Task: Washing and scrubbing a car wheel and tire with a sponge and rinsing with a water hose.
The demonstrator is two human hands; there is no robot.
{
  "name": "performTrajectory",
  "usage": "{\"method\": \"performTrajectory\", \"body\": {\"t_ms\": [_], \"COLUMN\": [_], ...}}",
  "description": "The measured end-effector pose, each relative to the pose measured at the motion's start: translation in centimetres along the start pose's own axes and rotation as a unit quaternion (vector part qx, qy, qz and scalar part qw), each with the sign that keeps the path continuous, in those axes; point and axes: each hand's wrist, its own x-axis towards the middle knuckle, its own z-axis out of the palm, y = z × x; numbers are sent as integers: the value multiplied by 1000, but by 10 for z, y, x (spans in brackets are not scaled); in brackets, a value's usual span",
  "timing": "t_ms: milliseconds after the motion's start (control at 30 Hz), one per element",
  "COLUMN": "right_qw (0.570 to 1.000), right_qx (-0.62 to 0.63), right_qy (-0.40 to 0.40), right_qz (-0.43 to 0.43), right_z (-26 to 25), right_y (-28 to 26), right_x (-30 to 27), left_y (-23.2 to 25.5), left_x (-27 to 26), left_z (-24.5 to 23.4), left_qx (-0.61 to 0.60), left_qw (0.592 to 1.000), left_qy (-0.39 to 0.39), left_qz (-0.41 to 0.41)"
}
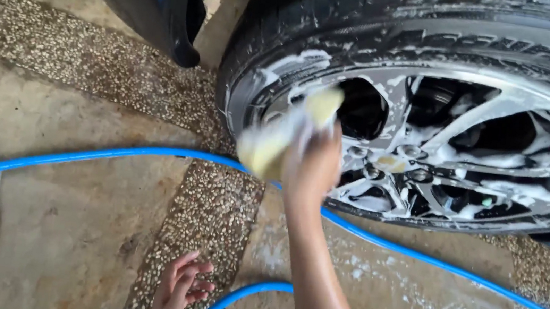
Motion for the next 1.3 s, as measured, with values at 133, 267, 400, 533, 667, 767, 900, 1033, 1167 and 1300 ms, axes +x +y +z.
{"method": "performTrajectory", "body": {"t_ms": [133,267,400,533,667,767,900,1033,1167,1300], "right_qw": [966,989,960,958,994,1000,998,875,839,817], "right_qx": [155,115,258,234,-45,27,-11,-430,-459,-431], "right_qy": [64,88,23,53,32,6,-30,-126,-90,-89], "right_qz": [195,38,103,159,-99,4,45,-183,-278,-372], "right_z": [25,1,15,18,13,17,-3,-66,-129,-142], "right_y": [12,-31,3,-8,14,34,8,64,27,-4], "right_x": [32,-6,30,30,9,43,19,0,33,62], "left_y": [-38,-49,-55,-52,-46,-44,-43,-13,-3,5], "left_x": [6,13,14,14,6,5,19,-11,-10,-8], "left_z": [-36,-52,-56,-59,-40,-35,-24,-4,-9,-1], "left_qx": [-3,-21,-15,-12,-20,-4,-12,-10,-21,-20], "left_qw": [1000,999,999,999,999,999,1000,999,999,999], "left_qy": [-7,1,3,-20,-11,1,-21,1,-31,-29], "left_qz": [-25,-38,-50,-35,-31,-37,-15,-37,6,16]}}
